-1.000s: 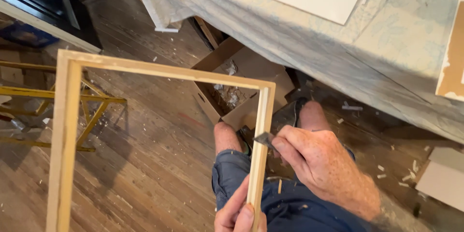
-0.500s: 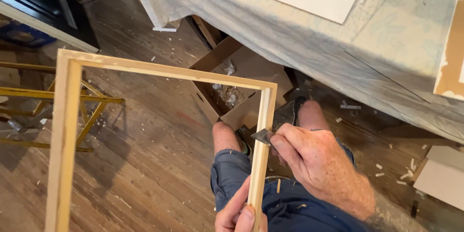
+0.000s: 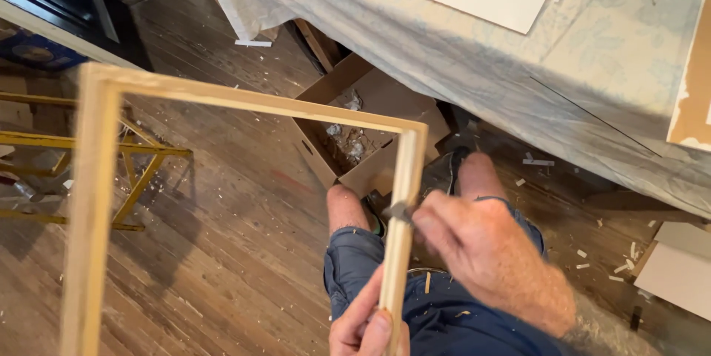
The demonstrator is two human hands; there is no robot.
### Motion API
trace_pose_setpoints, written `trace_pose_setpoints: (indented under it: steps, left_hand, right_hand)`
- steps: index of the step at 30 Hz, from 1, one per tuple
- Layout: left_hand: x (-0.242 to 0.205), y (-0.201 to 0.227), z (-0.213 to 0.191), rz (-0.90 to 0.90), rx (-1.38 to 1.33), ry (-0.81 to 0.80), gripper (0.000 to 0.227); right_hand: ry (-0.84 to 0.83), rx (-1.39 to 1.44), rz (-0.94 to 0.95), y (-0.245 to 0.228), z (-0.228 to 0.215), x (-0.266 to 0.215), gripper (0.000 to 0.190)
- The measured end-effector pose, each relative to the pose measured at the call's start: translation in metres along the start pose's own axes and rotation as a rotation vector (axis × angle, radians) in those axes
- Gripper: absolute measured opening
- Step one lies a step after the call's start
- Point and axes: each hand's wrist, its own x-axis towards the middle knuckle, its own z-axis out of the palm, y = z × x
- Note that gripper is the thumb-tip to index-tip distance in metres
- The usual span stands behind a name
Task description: The person uses a utility knife to scrape and smooth the mitered corners of a rectangular wooden frame, then wipes the frame with a white cloth and brushes it with a paintbrush. The frame is held in both hands and rotated to access each corner during the scraping phase.
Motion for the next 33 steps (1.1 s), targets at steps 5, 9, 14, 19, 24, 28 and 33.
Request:
trace_pose_setpoints:
  steps: [5,9,14,19,24,28,33]
  left_hand:
    - [0.004,-0.003,-0.004,0.041,-0.146,-0.004,0.053]
    - [-0.001,0.005,0.009,-0.016,-0.153,0.08,0.052]
    - [0.003,0.007,0.023,0.12,-0.034,0.218,0.048]
    - [0.014,0.011,0.017,0.217,0.245,0.12,0.048]
    - [0.018,0.015,0.021,0.131,0.264,0.205,0.048]
    - [0.028,0.005,0.01,0.18,0.198,0.189,0.049]
    - [0.033,0.01,-0.008,0.021,0.046,0.172,0.055]
  right_hand:
    - [-0.062,0.031,-0.164,-0.002,0.005,-0.013,0.028]
    - [0.002,0.097,-0.161,-0.012,-0.012,-0.004,0.023]
    - [0.199,0.142,-0.032,-0.029,-0.016,0.005,0.042]
    - [0.22,0.266,0.066,-0.027,-0.001,0.016,0.014]
    - [0.196,0.266,0.057,-0.022,0.004,0.021,0.009]
    - [-0.003,0.18,-0.42,-0.012,-0.003,0.015,0.01]
    - [-0.126,0.167,-0.378,-0.004,-0.001,0.009,0.011]
